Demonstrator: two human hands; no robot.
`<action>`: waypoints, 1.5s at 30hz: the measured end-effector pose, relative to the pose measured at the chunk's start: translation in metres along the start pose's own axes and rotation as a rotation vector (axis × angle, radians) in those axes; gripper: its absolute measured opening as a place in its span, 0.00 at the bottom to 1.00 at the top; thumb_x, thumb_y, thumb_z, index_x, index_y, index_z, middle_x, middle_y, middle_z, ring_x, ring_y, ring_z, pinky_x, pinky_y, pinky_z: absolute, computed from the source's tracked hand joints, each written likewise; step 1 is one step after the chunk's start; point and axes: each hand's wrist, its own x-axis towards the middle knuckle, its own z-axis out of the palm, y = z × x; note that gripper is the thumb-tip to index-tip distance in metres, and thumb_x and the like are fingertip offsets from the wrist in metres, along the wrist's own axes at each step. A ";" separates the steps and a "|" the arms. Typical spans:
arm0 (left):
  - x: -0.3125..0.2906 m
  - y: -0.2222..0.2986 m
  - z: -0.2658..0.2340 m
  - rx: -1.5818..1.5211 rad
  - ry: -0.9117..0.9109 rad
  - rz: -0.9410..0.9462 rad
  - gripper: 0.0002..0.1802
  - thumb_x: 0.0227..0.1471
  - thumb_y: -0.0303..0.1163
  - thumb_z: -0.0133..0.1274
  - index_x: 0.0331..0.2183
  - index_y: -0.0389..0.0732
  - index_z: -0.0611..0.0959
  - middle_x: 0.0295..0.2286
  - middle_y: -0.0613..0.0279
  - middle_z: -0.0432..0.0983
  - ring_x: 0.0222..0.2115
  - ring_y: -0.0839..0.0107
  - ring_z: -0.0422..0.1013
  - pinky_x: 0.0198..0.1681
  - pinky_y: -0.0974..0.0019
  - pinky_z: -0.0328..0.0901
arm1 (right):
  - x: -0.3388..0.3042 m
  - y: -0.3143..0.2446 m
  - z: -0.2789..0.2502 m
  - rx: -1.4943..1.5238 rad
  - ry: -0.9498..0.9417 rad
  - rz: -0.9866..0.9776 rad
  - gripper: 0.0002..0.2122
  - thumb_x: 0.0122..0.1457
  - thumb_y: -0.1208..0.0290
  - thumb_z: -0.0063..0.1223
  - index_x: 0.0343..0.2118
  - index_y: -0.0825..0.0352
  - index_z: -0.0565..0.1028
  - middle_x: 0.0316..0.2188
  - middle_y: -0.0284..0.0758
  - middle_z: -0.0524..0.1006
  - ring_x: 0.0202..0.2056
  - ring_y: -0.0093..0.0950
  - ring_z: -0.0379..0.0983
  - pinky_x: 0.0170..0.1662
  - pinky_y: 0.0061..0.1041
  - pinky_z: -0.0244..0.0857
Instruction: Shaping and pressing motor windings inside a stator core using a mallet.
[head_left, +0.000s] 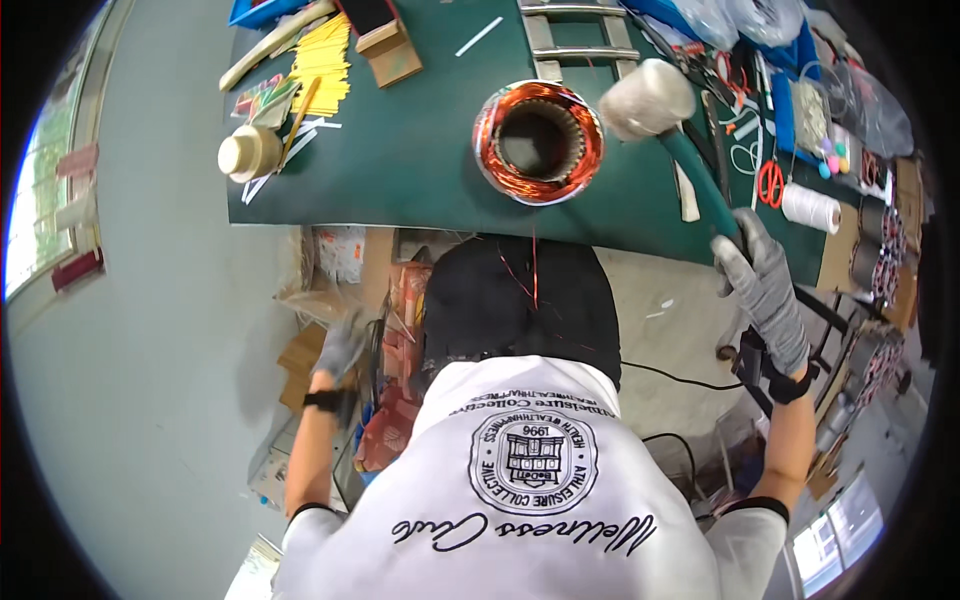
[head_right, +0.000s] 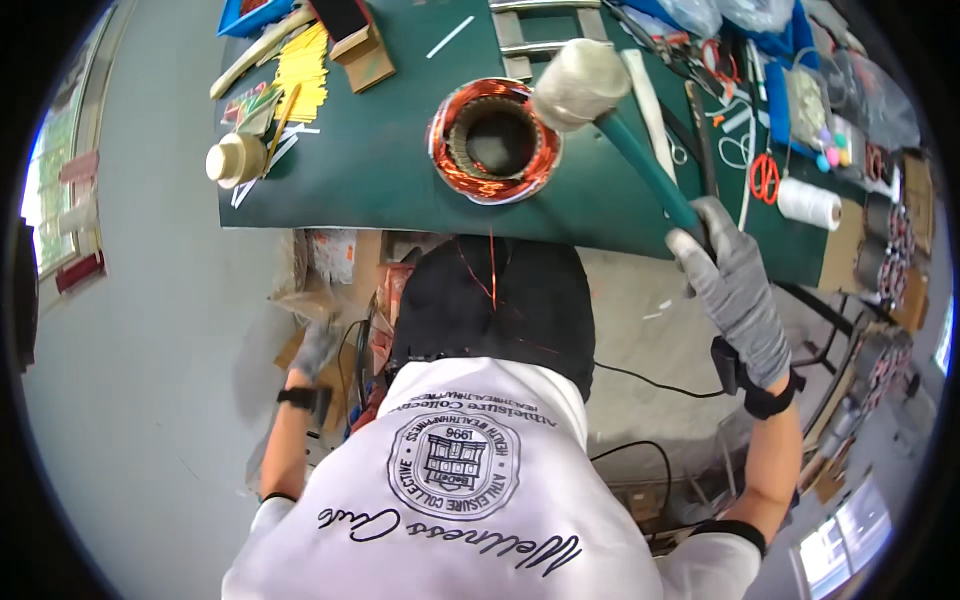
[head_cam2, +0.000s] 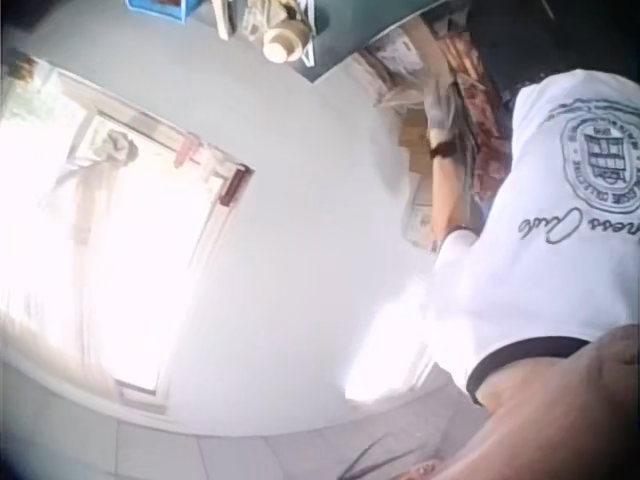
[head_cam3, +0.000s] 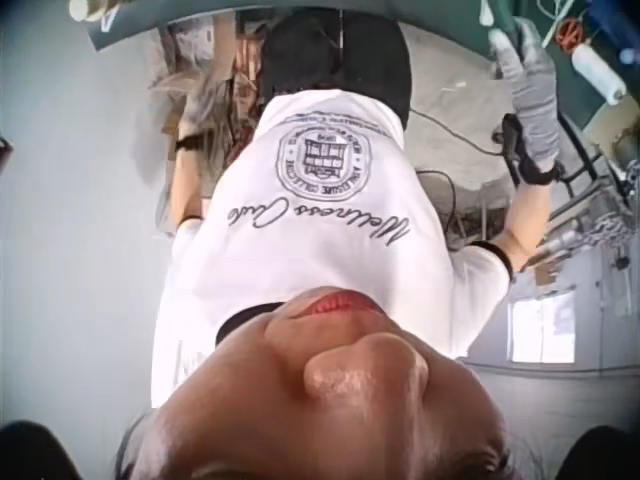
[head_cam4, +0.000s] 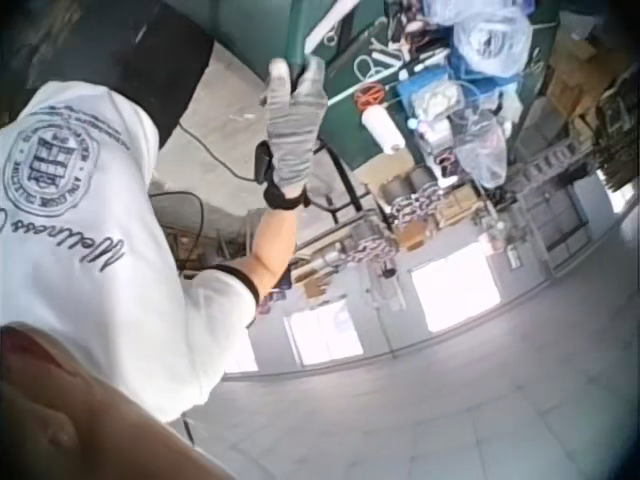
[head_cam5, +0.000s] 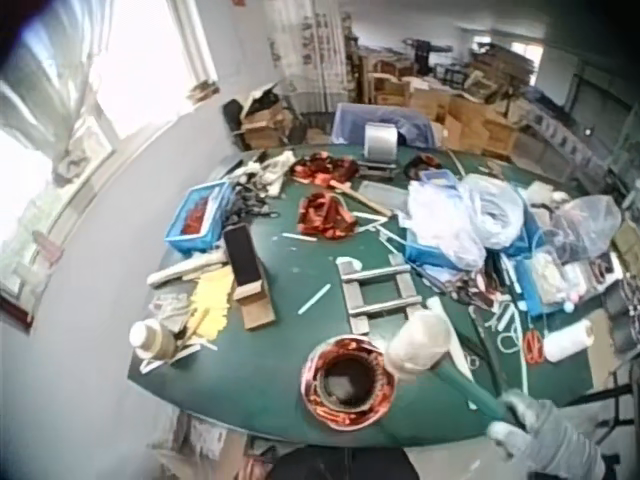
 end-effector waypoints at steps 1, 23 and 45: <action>0.021 0.123 0.025 0.347 0.084 0.325 0.21 0.43 0.25 0.47 0.44 0.34 0.71 0.42 0.47 0.68 0.44 0.54 0.64 0.49 0.61 0.57 | 0.008 0.004 0.003 -0.004 0.006 0.006 0.13 0.55 0.63 0.47 0.36 0.68 0.67 0.15 0.29 0.66 0.14 0.17 0.61 0.19 0.19 0.58; 0.145 0.331 0.153 -0.048 0.529 1.089 0.11 0.37 0.31 0.45 0.29 0.45 0.75 0.43 0.52 0.67 0.45 0.54 0.63 0.54 0.50 0.48 | 0.069 -0.037 0.000 -0.413 -0.267 -0.330 0.18 0.53 0.64 0.49 0.43 0.69 0.63 0.21 0.33 0.67 0.20 0.28 0.64 0.26 0.27 0.62; 0.158 0.330 0.151 -0.007 0.446 1.115 0.10 0.40 0.32 0.43 0.27 0.48 0.78 0.40 0.56 0.70 0.44 0.57 0.65 0.55 0.50 0.47 | 0.010 0.005 -0.036 -0.037 -0.427 0.121 0.21 0.60 0.58 0.38 0.52 0.68 0.61 0.46 0.33 0.65 0.46 0.22 0.62 0.48 0.20 0.57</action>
